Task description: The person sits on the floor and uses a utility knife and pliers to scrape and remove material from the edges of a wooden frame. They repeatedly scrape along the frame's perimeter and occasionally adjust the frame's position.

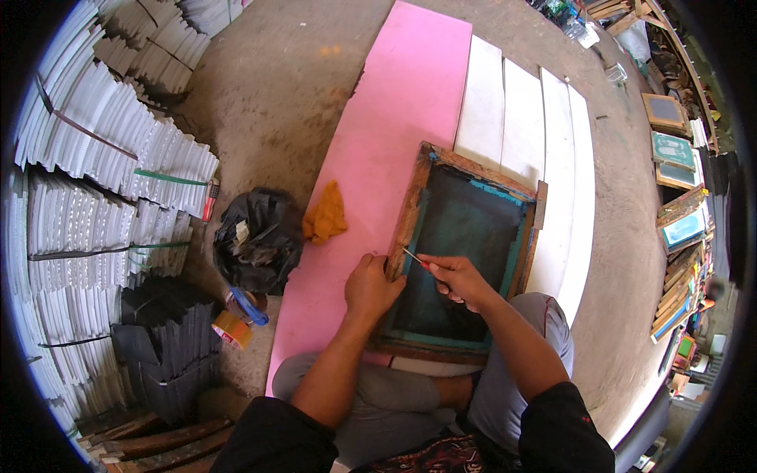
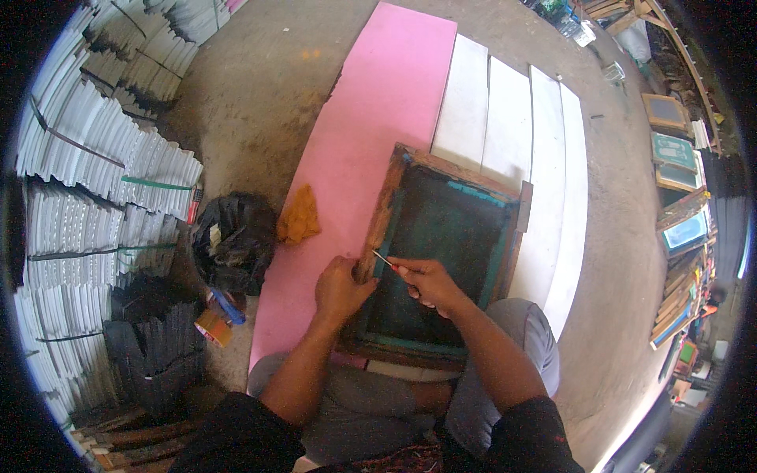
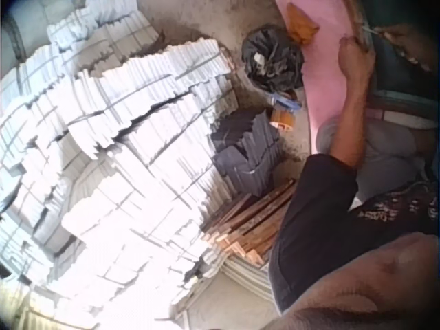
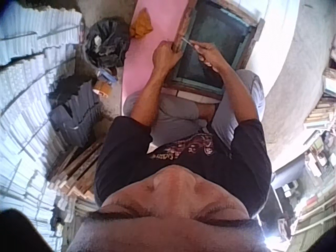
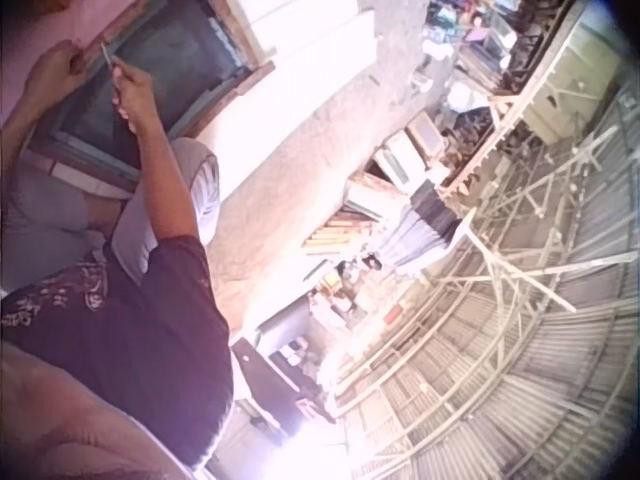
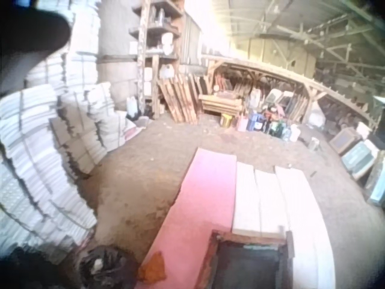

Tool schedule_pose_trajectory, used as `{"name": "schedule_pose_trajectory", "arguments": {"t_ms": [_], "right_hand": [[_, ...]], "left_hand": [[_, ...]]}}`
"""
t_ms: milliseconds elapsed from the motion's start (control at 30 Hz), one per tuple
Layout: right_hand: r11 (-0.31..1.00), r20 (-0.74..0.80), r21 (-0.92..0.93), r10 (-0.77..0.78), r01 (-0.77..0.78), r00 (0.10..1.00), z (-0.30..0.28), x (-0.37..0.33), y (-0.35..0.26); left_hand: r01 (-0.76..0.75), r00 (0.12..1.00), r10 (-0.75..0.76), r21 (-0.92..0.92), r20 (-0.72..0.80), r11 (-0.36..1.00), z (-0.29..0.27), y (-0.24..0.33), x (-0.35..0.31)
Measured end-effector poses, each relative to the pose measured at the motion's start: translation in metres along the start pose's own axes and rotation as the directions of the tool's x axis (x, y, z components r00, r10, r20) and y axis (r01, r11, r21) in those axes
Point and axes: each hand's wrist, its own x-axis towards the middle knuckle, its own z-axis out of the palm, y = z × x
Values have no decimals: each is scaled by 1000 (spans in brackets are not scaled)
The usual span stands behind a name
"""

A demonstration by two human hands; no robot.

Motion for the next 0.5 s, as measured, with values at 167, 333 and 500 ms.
{"name": "schedule_pose_trajectory", "arguments": {"t_ms": [167,333,500], "right_hand": [[690,-186,-656,-540,305,821,9,-15,0],[583,-214,-794,-529,169,821,19,-15,-11],[528,-209,-841,-522,121,827,24,-21,-21]], "left_hand": [[-24,998,24,-5,-52,1000,4,0,-1],[16,1000,-17,37,21,999,2,0,1],[11,1000,-11,22,4,1000,2,0,1]]}}
